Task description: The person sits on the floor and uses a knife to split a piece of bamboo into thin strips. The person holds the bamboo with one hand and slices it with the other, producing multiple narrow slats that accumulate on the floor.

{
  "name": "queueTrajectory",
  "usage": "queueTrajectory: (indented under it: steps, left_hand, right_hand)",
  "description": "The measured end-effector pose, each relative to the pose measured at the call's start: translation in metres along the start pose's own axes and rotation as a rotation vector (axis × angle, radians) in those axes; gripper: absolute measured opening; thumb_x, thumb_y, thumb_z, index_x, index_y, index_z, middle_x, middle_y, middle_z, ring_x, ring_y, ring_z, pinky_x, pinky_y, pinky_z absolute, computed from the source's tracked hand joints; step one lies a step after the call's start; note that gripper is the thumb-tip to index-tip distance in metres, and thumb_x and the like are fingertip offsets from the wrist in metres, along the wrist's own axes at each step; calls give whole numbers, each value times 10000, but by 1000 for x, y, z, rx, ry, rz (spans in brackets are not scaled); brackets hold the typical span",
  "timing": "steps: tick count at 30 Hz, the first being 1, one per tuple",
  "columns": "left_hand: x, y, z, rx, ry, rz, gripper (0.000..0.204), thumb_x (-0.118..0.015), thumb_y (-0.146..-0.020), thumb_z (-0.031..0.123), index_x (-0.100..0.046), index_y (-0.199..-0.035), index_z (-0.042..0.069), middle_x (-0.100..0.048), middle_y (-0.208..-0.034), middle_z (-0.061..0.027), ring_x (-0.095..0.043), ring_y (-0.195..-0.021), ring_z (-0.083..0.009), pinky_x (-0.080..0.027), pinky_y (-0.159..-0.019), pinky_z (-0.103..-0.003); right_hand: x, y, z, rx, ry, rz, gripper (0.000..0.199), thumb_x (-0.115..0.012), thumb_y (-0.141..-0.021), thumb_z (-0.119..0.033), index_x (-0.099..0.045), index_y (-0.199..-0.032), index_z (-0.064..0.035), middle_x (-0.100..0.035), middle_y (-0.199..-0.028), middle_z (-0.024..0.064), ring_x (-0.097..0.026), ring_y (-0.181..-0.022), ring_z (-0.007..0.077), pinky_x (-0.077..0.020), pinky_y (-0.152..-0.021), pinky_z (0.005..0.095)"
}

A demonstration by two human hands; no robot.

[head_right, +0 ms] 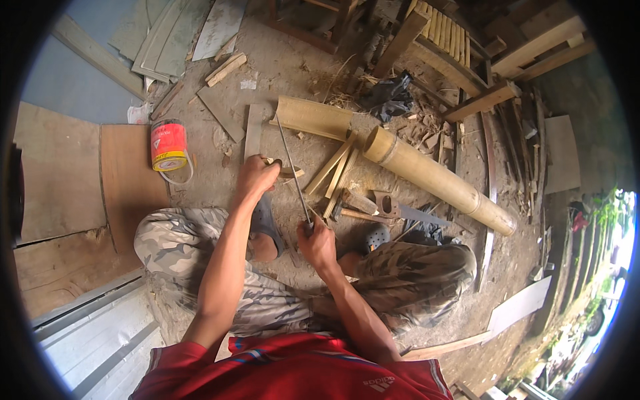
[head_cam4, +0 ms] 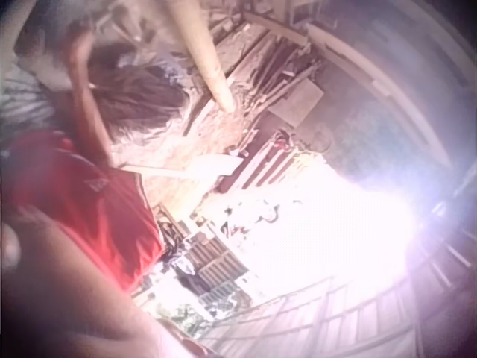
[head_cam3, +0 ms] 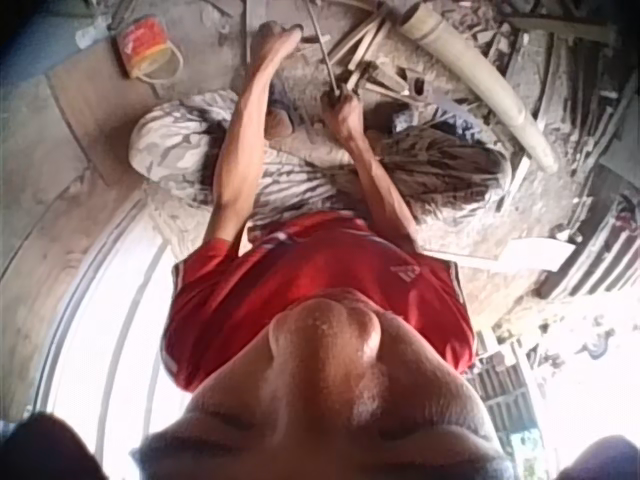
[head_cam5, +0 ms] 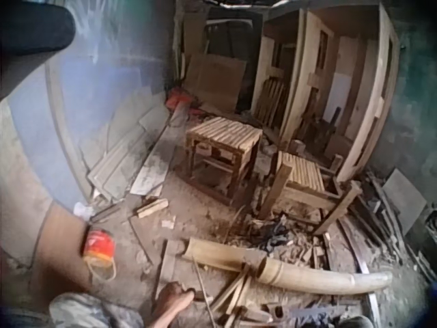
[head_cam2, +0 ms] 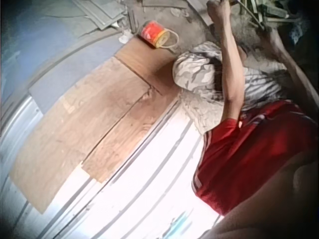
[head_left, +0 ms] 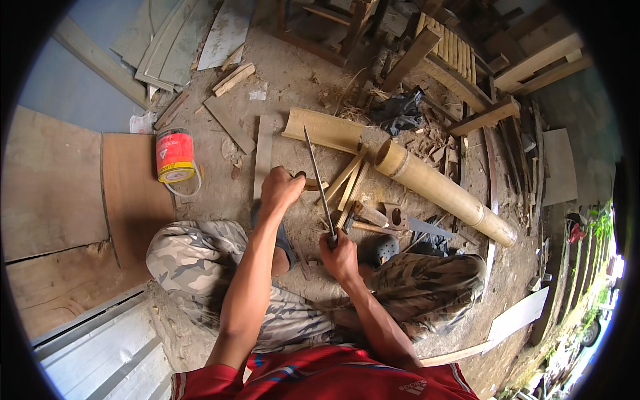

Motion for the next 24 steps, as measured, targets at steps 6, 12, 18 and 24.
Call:
queueTrajectory:
  steps: [6,12,18,24]
  left_hand:
    - [-12,-2,-12,55,15,-66,331,-634,-741,259,-651,-640,-56,-651,-598,-210,-683,-551,-325,-555,-600,-419]
    - [3,-3,-1,72,188,-135,353,-637,-796,284,-675,-679,-47,-677,-631,-166,-645,-481,-211,-551,-499,-334]
    - [11,-1,0,182,189,-265,614,-629,-859,532,-673,-822,-80,-677,-665,-128,-642,-522,-172,-539,-467,-302]
    - [54,-32,-17,195,139,86,901,-356,-864,820,-682,-896,-20,-678,-722,-143,-677,-642,-232,-550,-634,-392]
  right_hand:
    - [-5,-10,11,-61,-43,-67,302,-645,-901,-271,-605,-874,27,-625,-646,186,-660,-621,354,-483,-583,442]
    - [12,-7,-17,-69,29,-119,297,-639,-885,-240,-600,-878,54,-661,-756,272,-675,-754,448,-522,-645,462]
    - [2,-8,-13,-46,0,-60,293,-645,-883,-241,-600,-864,48,-658,-740,259,-674,-744,446,-520,-659,466]
    - [16,-9,-42,-15,9,-56,293,-647,-889,-239,-597,-872,49,-654,-735,263,-676,-738,444,-518,-650,462]
Point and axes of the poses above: each hand's wrist, its own y-axis away from the middle knuckle, its own x-axis out of the back of the hand, z = x × y, the point moved 5 cm from there along -y, towards the middle knuckle
